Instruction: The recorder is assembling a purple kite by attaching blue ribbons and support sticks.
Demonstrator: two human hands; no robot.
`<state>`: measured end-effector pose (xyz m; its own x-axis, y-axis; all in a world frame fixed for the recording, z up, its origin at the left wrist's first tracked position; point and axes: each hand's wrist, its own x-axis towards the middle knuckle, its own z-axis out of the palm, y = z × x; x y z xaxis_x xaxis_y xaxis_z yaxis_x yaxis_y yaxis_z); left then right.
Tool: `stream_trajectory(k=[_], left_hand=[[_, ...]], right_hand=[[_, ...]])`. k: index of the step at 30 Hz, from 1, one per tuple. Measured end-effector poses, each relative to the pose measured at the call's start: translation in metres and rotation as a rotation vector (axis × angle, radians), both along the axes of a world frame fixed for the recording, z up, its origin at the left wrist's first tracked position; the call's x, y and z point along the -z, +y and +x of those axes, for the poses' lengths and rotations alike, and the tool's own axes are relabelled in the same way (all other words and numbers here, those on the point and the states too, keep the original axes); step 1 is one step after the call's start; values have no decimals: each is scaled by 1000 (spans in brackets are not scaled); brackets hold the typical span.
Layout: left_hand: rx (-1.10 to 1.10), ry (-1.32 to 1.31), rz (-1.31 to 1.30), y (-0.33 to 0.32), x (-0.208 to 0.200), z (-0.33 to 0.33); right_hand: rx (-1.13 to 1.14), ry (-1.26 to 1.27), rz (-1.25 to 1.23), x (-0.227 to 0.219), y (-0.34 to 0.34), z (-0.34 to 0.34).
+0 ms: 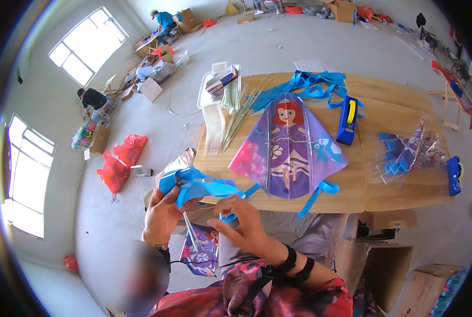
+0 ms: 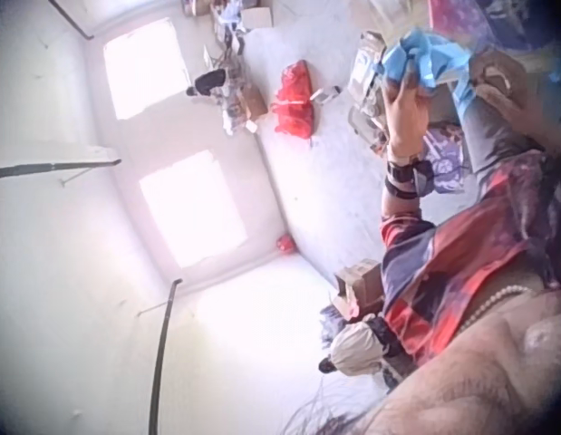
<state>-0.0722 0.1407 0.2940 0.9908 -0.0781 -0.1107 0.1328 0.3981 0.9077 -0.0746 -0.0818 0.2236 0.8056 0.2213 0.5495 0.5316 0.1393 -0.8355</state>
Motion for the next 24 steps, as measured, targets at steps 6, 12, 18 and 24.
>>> stream_trajectory(k=[6,12,18,24], left_hand=[[37,74,-10,-5,10,-9],[267,-34,467,-18,13,-3],[229,-37,537,-47,19,-1],[145,-1,445,-41,58,5]], right_hand=[[-2,-33,-38,-2,4,17],[-185,264,68,7,5,15],[-347,882,444,13,6,29],[-152,805,236,42,-5,33]])
